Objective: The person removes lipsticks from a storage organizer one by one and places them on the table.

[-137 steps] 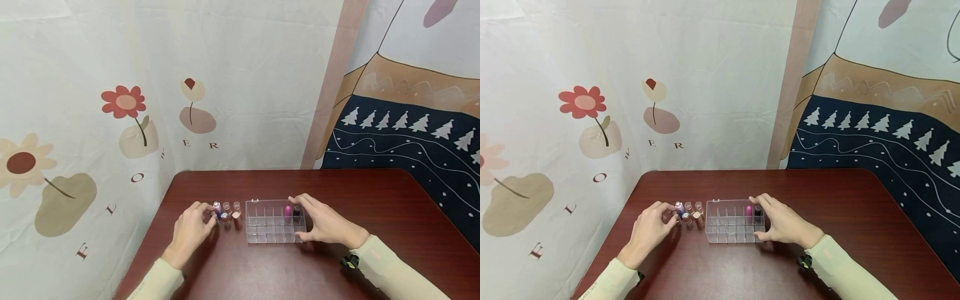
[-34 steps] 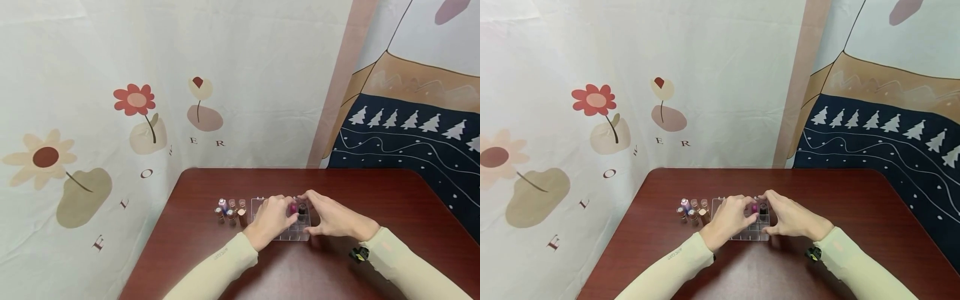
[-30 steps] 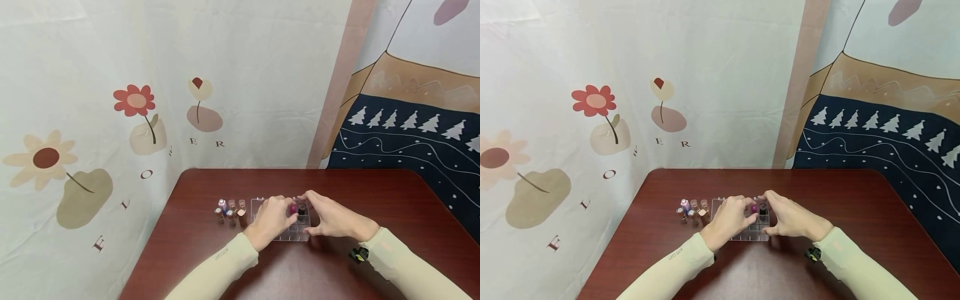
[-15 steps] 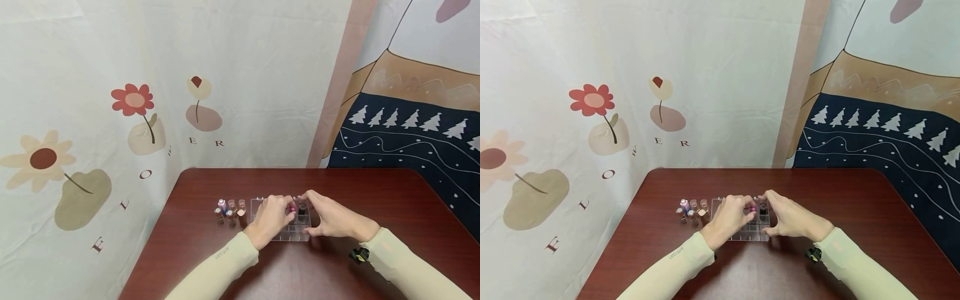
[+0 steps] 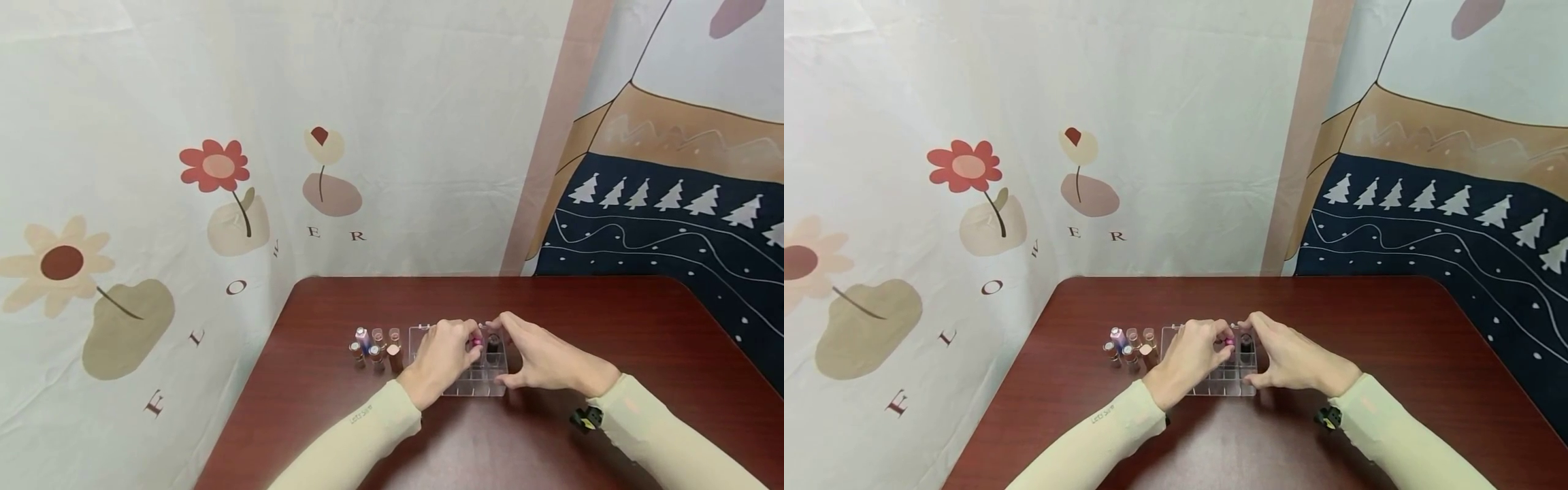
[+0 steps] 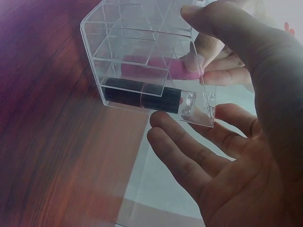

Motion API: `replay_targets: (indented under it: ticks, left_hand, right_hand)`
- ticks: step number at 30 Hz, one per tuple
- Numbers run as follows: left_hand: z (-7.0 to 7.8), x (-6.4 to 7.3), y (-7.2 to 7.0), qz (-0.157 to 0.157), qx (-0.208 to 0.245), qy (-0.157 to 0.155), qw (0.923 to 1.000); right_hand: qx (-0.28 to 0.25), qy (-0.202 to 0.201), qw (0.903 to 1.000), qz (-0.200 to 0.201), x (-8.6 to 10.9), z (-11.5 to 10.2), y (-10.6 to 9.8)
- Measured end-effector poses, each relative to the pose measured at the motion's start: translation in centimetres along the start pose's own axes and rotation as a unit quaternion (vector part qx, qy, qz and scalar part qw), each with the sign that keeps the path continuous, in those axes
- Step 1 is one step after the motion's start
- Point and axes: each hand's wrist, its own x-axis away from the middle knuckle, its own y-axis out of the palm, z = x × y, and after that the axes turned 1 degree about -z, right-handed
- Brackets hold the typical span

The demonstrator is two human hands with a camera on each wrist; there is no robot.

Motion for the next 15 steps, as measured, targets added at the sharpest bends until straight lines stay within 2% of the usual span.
replay_targets:
  ticks: [15]
  left_hand:
    - [0.30, 0.15, -0.77, 0.022, 0.022, 0.012, 0.9995]
  right_hand:
    - [0.008, -0.002, 0.9999, 0.007, 0.11, 0.01, 0.23]
